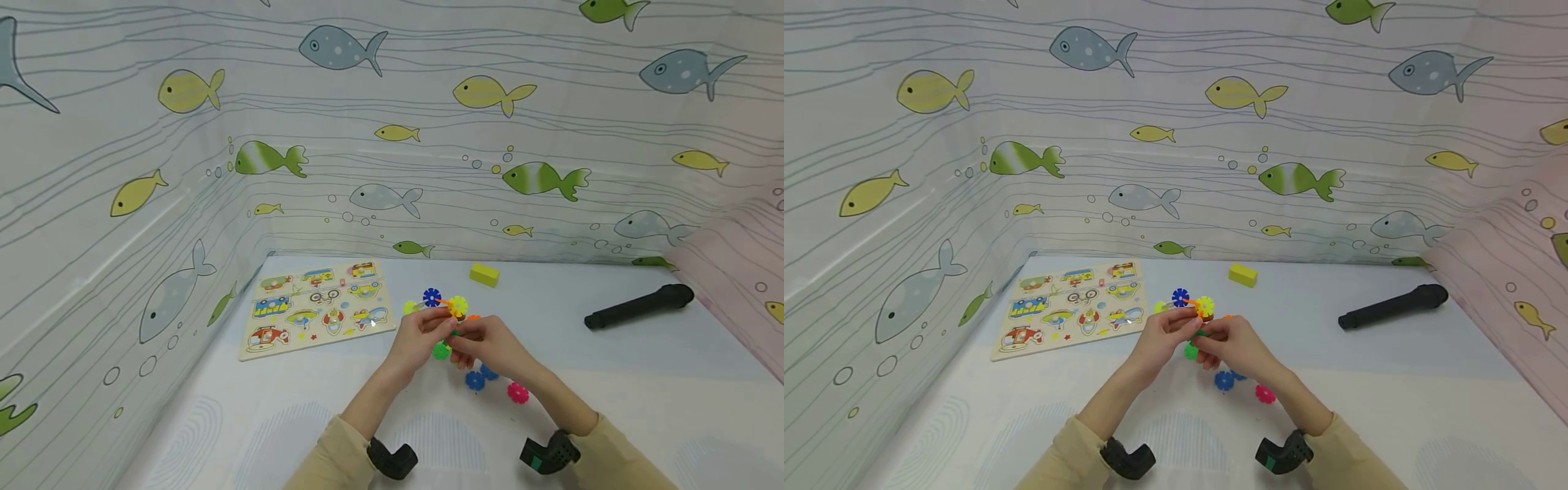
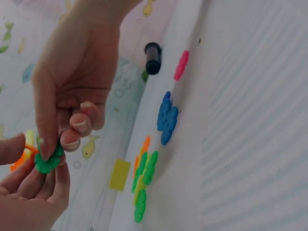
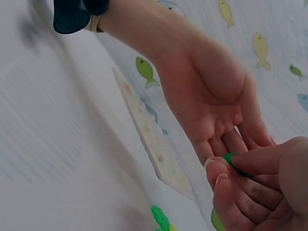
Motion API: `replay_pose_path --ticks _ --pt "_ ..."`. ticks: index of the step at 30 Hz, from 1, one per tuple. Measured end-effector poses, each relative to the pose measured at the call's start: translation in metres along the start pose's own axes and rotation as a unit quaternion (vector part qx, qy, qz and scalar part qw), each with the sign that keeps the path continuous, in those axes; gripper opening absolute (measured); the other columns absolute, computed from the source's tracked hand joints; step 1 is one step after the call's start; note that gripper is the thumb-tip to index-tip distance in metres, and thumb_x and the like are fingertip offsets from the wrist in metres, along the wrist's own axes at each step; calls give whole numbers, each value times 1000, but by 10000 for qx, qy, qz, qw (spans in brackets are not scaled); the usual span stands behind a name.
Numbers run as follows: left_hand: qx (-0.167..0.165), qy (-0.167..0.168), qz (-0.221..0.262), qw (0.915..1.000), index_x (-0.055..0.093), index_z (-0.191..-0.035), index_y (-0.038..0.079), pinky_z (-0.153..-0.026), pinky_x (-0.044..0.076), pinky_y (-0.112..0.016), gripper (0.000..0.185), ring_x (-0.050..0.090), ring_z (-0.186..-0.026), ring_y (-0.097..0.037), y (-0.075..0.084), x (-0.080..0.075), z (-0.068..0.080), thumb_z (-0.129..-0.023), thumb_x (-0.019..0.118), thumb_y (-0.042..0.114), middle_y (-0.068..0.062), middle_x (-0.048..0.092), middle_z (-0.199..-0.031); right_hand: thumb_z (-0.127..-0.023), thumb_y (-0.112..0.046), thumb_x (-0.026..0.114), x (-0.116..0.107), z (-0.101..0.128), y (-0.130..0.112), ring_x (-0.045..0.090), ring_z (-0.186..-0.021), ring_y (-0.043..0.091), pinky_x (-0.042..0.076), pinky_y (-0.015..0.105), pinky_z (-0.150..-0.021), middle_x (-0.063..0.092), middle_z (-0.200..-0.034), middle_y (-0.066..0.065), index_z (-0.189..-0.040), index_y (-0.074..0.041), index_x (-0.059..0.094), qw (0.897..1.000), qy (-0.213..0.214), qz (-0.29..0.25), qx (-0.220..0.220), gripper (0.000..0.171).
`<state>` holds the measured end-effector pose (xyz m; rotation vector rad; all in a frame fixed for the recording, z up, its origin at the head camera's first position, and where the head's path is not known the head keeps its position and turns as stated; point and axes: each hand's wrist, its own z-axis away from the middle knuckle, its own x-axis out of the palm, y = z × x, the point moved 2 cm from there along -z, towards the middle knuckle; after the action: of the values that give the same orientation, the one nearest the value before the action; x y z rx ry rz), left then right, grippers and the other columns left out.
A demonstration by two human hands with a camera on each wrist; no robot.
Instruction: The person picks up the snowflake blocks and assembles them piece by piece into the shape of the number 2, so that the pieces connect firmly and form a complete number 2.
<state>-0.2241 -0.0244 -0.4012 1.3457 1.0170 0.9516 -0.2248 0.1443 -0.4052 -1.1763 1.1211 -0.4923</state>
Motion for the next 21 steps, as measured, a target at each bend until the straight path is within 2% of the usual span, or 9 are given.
replay_pose_path --ticks 6,12,21 --pt "153 -5 -41 9999 58 -134 -3 -100 52 -34 41 64 -121 -28 -1 0 0 -100 61 21 -18 67 -127 -99 -21 62 1 0 1 72 -70 27 62 40 -70 72 -79 11 -110 6 69 9989 42 -431 169 30" --pt "229 85 -70 9997 58 -135 -3 -100 52 -34 42 64 -121 -28 -3 1 0 -100 63 21 -18 67 -128 -100 -16 60 3 1 -1 74 -78 29 62 39 -76 74 -88 17 -118 9 65 9942 95 -983 429 31" --pt "288 102 -106 9995 58 -136 -2 -101 51 -34 44 63 -123 -28 -5 3 -1 -99 64 22 -18 66 -129 -101 -13 57 3 0 -1 75 -79 29 61 39 -77 74 -91 18 -119 11 62 9912 219 -1203 510 30"
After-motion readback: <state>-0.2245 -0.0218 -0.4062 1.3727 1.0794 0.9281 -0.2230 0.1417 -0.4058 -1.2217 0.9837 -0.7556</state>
